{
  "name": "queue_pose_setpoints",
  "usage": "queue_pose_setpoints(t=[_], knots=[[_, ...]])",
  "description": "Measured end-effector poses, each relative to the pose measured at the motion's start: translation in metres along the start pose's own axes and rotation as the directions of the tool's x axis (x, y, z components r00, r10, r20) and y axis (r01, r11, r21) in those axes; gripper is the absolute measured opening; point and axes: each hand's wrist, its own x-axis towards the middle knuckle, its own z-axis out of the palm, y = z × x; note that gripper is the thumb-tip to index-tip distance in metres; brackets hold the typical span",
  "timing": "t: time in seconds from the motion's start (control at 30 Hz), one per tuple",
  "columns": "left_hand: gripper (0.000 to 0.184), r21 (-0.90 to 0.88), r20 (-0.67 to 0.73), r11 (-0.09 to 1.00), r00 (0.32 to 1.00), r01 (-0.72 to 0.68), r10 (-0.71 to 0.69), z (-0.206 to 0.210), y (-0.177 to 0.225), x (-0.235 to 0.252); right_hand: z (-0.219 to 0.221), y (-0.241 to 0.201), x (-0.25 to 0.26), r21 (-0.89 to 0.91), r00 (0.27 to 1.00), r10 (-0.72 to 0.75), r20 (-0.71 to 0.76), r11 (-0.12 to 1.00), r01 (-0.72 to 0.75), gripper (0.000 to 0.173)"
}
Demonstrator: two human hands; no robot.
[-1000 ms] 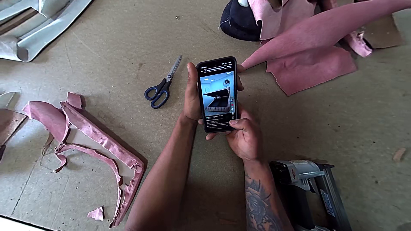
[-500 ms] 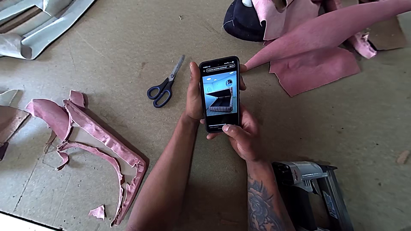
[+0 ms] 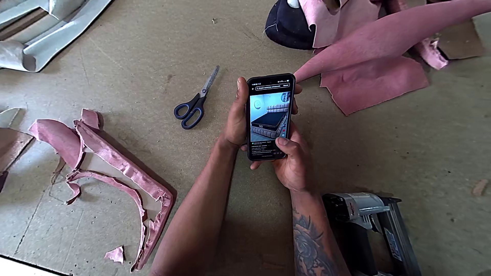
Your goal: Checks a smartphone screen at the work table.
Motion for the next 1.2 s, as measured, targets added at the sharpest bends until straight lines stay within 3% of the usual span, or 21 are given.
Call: queue_pose_setpoints(t=[0.1, 0.23, 0.43, 0.57, 0.77, 0.97, 1.07, 1.13, 1.2], knots=[[0.091, -0.016, -0.031, 0.999, 0.999, -0.032, 0.032, 0.004, 0.002, -0.003, 0.002, 0.0, 0.001, -0.04, 1.0, -0.014, -0.021, 0.999, 0.013, 0.044], [0.11, 0.01, 0.007, 1.0, 1.0, 0.024, -0.024, 0.0, -0.001, 0.001, 0.004, 0.001, 0.001, -0.07, 0.997, -0.028, -0.071, 0.997, 0.023, 0.044], [0.108, 0.014, -0.012, 1.0, 1.0, 0.016, -0.016, 0.002, -0.002, 0.001, 0.007, 0.002, 0.002, -0.105, 0.994, -0.045, -0.103, 0.994, 0.034, 0.042], [0.109, -0.006, -0.007, 1.0, 1.0, 0.022, -0.023, 0.001, -0.003, 0.001, -0.001, 0.005, 0.002, -0.022, 0.998, -0.048, -0.036, 0.999, 0.047, 0.045], [0.113, 0.003, 0.069, 0.999, 0.997, 0.034, -0.034, 0.005, 0.0, 0.005, -0.003, 0.005, 0.002, 0.01, 0.999, -0.05, -0.015, 0.999, 0.05, 0.043], [0.104, -0.044, 0.076, 0.999, 0.997, 0.013, -0.009, 0.01, 0.004, 0.002, -0.001, 0.003, 0.002, 0.003, 0.999, -0.042, -0.024, 0.999, 0.042, 0.044], [0.087, -0.09, 0.051, 0.996, 0.998, -0.018, 0.023, 0.014, 0.006, -0.001, -0.001, 0.002, 0.001, 0.006, 0.999, -0.037, -0.011, 0.999, 0.037, 0.043], [0.091, -0.074, 0.024, 0.997, 0.999, -0.019, 0.021, 0.011, 0.005, -0.001, 0.0, 0.001, 0.001, 0.028, 1.0, -0.025, 0.01, 0.999, 0.025, 0.043], [0.108, -0.059, 0.039, 0.998, 0.999, 0.009, -0.006, 0.006, 0.005, 0.003, 0.001, -0.001, 0.001, 0.039, 0.999, -0.011, 0.042, 0.999, 0.009, 0.045]])
